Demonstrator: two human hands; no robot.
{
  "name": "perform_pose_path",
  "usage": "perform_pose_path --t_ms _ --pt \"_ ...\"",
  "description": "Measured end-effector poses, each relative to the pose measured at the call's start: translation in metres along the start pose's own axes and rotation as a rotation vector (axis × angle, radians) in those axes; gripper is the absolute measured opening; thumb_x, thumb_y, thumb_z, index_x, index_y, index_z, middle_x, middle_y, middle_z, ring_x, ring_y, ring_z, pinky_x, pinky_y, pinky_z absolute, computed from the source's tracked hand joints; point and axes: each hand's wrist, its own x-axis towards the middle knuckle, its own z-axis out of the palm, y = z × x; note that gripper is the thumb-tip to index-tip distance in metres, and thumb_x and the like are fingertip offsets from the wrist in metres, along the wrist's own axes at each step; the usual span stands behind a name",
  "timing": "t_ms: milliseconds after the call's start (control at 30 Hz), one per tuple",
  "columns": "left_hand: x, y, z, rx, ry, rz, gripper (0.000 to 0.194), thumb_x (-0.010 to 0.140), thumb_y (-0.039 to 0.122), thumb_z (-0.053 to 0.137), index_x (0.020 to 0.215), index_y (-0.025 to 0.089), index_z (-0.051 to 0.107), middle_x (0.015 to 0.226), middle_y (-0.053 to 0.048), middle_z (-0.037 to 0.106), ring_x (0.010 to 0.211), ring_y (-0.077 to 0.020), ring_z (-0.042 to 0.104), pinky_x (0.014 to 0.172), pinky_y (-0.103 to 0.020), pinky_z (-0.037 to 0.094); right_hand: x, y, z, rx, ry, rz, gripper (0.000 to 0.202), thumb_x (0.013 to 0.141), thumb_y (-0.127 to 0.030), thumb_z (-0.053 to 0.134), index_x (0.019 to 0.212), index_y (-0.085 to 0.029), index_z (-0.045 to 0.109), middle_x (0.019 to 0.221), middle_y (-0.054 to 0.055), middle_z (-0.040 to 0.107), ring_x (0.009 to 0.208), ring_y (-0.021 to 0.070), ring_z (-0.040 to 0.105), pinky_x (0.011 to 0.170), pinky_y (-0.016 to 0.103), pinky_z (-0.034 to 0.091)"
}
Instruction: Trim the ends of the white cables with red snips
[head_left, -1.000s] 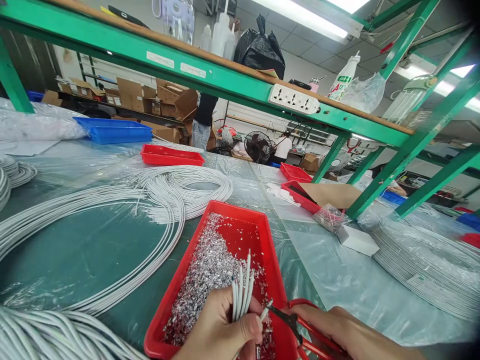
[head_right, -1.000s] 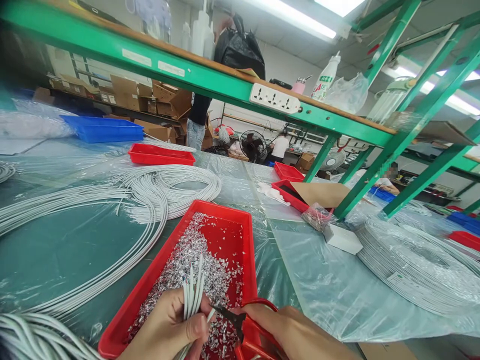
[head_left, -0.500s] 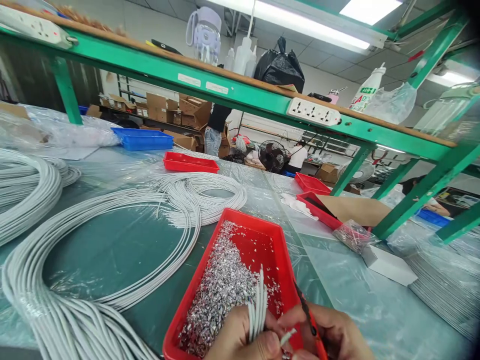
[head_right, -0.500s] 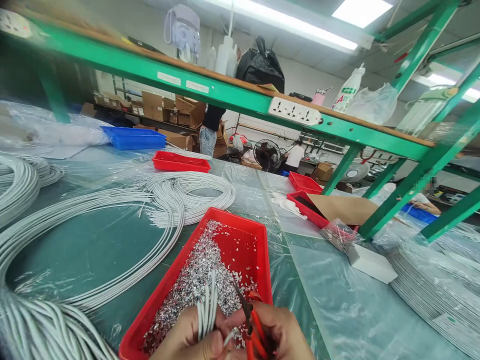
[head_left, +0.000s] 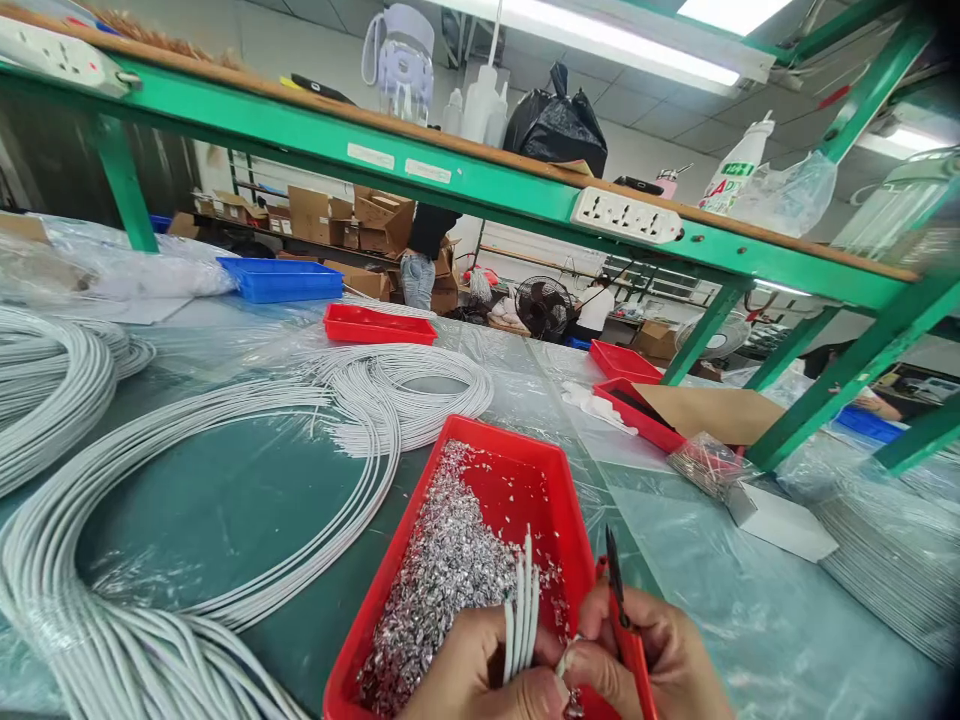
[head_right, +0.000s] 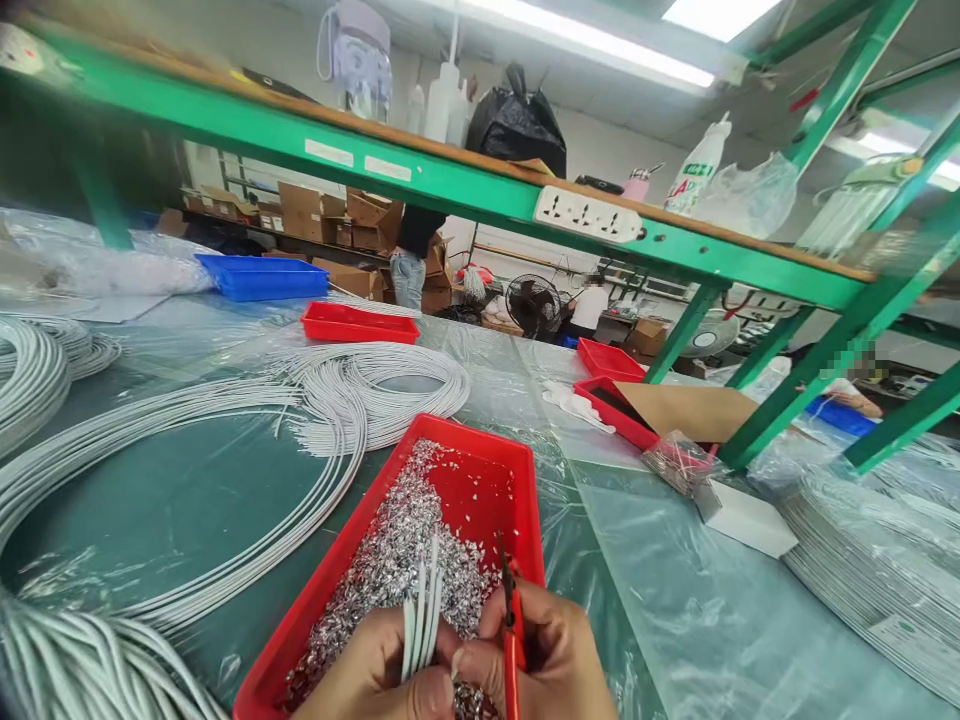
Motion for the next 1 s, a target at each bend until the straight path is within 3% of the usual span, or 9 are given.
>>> perform_pose_path --t_ms 133,233,367,500,700,767,867,933,1000 --pt "0.002 0.003 0.002 0.395 0.222 0.14 0.036 0.068 0.049 0.068 0.063 0.016 0.053 0.052 0.005 0.04 0.048 -0.0093 0.03 0.048 -0.024 0.022 0.0 -0.006 0.006 0.029 -0.02 0.004 0.036 0.048 -0.022 0.088 0.055 -0.016 0.053 0.046 -0.009 0.04 0.045 0.0068 0.03 0.045 0.02 0.022" --pt "0.002 0.002 0.005 0.544 0.392 0.247 0.023 0.07 0.036 0.065 0.064 0.016 0.056 0.053 0.005 0.039 0.048 -0.0099 0.03 0.049 -0.025 0.022 -0.002 -0.004 0.006 0.095 -0.087 0.049 0.043 0.055 -0.038 0.083 0.054 -0.019 0.045 0.046 -0.009 0.039 0.043 0.0073 0.03 0.044 0.022 0.023" --pt "0.002 -0.002 0.004 0.266 0.349 0.158 0.033 0.066 0.044 0.073 0.066 0.016 0.057 0.048 0.008 0.038 0.046 -0.0088 0.033 0.048 -0.022 0.025 -0.001 -0.007 -0.001 0.071 -0.157 0.049 0.046 0.057 -0.052 0.077 0.056 -0.02 0.045 0.041 -0.011 0.035 0.038 0.006 0.025 0.043 0.022 0.023" --pt "0.002 -0.002 -0.001 -0.003 0.195 0.12 0.043 0.066 0.054 0.072 0.066 0.012 0.061 0.057 -0.001 0.059 0.05 -0.0096 0.052 0.053 -0.021 0.038 0.01 -0.017 -0.009 -0.075 -0.077 -0.065 0.024 0.068 -0.024 0.079 0.08 -0.02 0.058 0.07 -0.002 0.062 0.065 0.0143 0.055 0.064 0.024 0.042" --pt "-0.001 0.005 -0.003 -0.231 0.022 0.009 0.043 0.072 0.061 0.063 0.084 0.02 0.063 0.035 0.011 0.039 0.027 -0.002 0.02 0.03 -0.014 0.019 0.007 -0.028 -0.021 -0.309 -0.13 -0.21 0.036 0.077 -0.033 0.069 0.109 -0.025 0.053 0.111 0.008 0.063 0.097 0.0228 0.059 0.082 0.03 0.047" --pt "-0.002 0.008 0.0 -0.192 0.099 0.042 0.043 0.069 0.058 0.068 0.086 0.019 0.064 0.041 0.008 0.049 0.028 -0.001 0.03 0.032 -0.012 0.024 0.005 -0.032 -0.028 -0.493 -0.119 -0.27 0.04 0.08 -0.032 0.064 0.116 -0.023 0.05 0.106 0.009 0.064 0.09 0.0231 0.06 0.078 0.03 0.049" --pt "-0.003 0.013 0.004 -0.198 0.209 0.078 0.041 0.061 0.049 0.079 0.078 0.013 0.066 0.053 0.002 0.059 0.039 -0.0043 0.051 0.039 -0.014 0.038 0.01 -0.042 -0.039 -0.861 0.027 -0.304 0.041 0.085 -0.032 0.055 0.123 -0.019 0.046 0.067 0.0 0.058 0.057 0.0187 0.053 0.055 0.029 0.045" --pt "-0.002 0.014 0.006 -0.235 0.202 0.079 0.045 0.057 0.046 0.082 0.084 0.013 0.066 0.055 0.002 0.061 0.036 -0.0047 0.051 0.035 -0.013 0.033 0.018 -0.05 -0.045 -0.983 0.06 -0.278 0.041 0.088 -0.036 0.05 0.123 -0.016 0.046 0.056 -0.004 0.046 0.049 0.0162 0.044 0.047 0.027 0.039" --pt "-0.001 0.013 0.006 -0.239 0.199 0.095 0.051 0.057 0.046 0.082 0.092 0.015 0.064 0.057 0.002 0.063 0.029 -0.0006 0.043 0.032 -0.012 0.022 0.023 -0.056 -0.047 -0.908 -0.024 -0.246 0.043 0.089 -0.037 0.048 0.125 -0.014 0.044 0.062 -0.003 0.051 0.056 0.0166 0.049 0.049 0.027 0.042"
